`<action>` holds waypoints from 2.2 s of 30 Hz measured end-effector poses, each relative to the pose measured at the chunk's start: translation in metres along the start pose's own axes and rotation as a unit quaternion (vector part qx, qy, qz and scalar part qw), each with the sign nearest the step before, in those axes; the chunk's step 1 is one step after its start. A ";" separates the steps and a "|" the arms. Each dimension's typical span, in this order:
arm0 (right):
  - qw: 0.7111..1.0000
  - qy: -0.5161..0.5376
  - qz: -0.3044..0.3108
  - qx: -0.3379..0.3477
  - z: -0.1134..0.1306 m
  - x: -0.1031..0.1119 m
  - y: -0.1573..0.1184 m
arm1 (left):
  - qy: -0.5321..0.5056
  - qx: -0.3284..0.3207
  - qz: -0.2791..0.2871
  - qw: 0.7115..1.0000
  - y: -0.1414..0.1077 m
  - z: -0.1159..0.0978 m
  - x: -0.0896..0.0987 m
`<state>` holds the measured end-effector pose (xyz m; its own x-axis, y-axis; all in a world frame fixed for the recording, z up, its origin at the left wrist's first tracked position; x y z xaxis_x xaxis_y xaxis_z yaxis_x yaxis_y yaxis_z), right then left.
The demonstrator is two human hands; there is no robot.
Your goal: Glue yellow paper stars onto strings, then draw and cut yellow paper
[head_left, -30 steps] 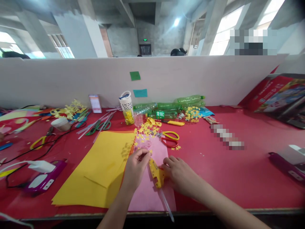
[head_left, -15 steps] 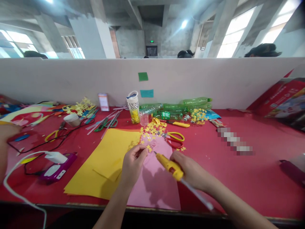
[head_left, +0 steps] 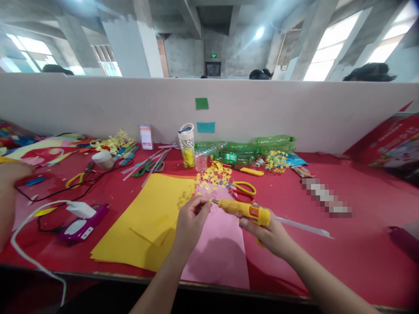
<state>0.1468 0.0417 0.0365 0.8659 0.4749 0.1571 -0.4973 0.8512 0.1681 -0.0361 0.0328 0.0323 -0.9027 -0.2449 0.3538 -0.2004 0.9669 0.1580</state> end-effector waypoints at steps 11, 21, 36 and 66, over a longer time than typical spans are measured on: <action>1.000 -0.016 -0.016 -0.015 -0.005 0.005 0.000 | -0.016 -0.004 0.004 1.000 0.002 -0.002 -0.002; 1.000 -0.026 -0.017 -0.003 0.003 0.005 0.001 | -0.017 0.004 0.004 1.000 0.003 -0.004 -0.004; 0.999 -0.029 -0.032 -0.028 -0.002 0.007 0.000 | -0.015 0.003 0.002 1.000 0.002 -0.003 -0.005; 0.931 -0.271 -0.001 0.245 0.038 -0.018 0.013 | -0.230 0.157 0.168 0.946 -0.010 0.011 -0.038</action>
<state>0.1231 0.0355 0.0726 0.7787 0.1786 0.6015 -0.5758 0.5843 0.5719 -0.0036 0.0334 0.0070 -0.9912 0.0672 -0.1144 0.0891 0.9760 -0.1986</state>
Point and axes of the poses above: each hand's wrist, its own y-axis towards the middle knuckle, its own x-axis out of the back of the hand, z = x × y, the point moved 8 cm from there along y, towards the middle knuckle, and after that the axes turned 11 degrees about y, right-handed, at the moved point
